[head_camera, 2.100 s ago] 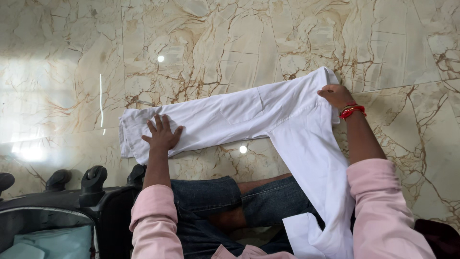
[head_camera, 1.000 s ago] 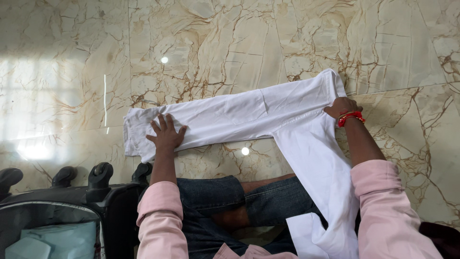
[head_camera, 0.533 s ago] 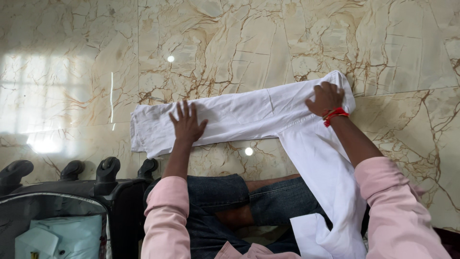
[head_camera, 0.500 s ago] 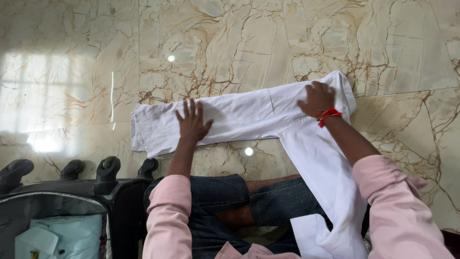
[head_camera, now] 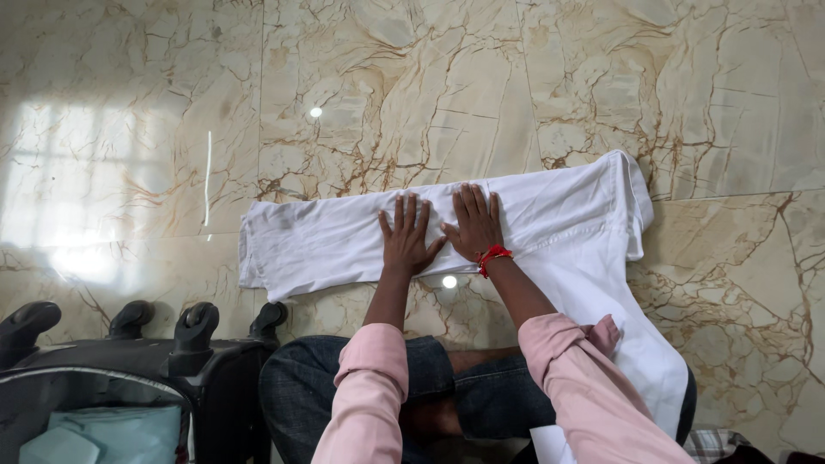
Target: The person folds a white collared shirt on a marble-patterned floor and then places it into an open suitcase next to other folded shirts.
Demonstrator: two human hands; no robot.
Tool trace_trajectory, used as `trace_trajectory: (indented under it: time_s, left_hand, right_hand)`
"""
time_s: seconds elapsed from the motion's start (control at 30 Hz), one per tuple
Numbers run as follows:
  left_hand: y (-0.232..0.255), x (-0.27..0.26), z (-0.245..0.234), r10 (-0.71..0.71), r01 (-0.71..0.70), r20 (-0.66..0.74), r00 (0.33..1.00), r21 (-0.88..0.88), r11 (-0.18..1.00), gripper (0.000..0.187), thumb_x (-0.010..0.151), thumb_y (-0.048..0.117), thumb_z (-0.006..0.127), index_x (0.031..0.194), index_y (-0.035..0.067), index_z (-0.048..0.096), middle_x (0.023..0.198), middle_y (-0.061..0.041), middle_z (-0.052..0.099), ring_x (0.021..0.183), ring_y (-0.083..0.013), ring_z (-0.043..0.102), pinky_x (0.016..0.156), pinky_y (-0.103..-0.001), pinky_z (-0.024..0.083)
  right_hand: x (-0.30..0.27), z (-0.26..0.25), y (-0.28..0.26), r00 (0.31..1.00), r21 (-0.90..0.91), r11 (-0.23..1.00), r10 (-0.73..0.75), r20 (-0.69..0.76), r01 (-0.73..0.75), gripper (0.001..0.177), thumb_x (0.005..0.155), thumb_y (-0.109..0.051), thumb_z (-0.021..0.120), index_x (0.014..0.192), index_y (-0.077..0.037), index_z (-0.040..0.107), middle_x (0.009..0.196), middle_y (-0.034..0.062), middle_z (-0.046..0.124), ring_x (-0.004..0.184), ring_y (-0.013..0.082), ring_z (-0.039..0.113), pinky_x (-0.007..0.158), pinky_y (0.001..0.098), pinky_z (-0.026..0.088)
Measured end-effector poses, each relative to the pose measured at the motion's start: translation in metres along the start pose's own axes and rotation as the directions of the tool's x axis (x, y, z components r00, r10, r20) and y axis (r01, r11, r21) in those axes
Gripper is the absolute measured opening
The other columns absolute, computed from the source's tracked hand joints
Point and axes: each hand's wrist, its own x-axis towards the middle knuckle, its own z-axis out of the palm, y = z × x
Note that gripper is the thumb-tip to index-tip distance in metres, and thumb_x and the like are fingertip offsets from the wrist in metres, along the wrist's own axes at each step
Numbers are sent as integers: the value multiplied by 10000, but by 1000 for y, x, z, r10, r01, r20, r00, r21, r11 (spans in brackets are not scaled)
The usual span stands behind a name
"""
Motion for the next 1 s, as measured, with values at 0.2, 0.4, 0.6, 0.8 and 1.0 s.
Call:
trace_trajectory:
  time_s: [0.2,0.4,0.6,0.8,1.0]
  left_hand:
    - [-6,1,-11,-27,27,-43,999,0,1000,956,855,756,552,1625,256,285,1716,-119,150,1588,-345,58,1211,-688,6]
    - [-24,3,-5,-113,116,-70,991,41,992,977,858,809,490,1629,254,258,1711,-122,133,1577,-363,29,1209,-676,0]
    - [-67,-4,-11,-301,306,-79,950,54,951,972,878,835,397,1639,252,231,1724,-122,111,1585,-360,9,1195,-701,-26]
    - [-114,-21,-25,-482,492,-123,867,60,869,952,915,813,384,1640,214,237,1721,-151,111,1579,-419,-12,1170,-728,-73]
    - [-134,-27,-31,-569,577,-141,810,20,816,959,896,794,390,1633,196,253,1725,-140,122,1565,-439,-11,1165,-731,-75]
  right_hand:
    - [6,-2,19,999,36,999,-31,-39,32,794,982,-588,515,1554,-48,405,1653,180,316,1554,346,228,1255,549,141]
    - [-1,-3,70,975,2,979,201,-94,-202,857,983,-585,543,1557,30,377,1652,228,313,1539,386,233,1234,550,172]
    - [-12,-9,114,925,-4,936,348,-154,-352,867,1000,-570,564,1566,53,357,1659,236,312,1554,387,239,1256,542,193]
    - [-13,-5,123,900,9,913,403,-165,-407,898,996,-600,516,1569,70,341,1659,252,301,1555,386,223,1249,530,160]
    - [-22,-14,149,843,-38,853,506,-184,-521,898,1026,-622,480,1584,68,340,1672,230,304,1578,371,204,1277,550,127]
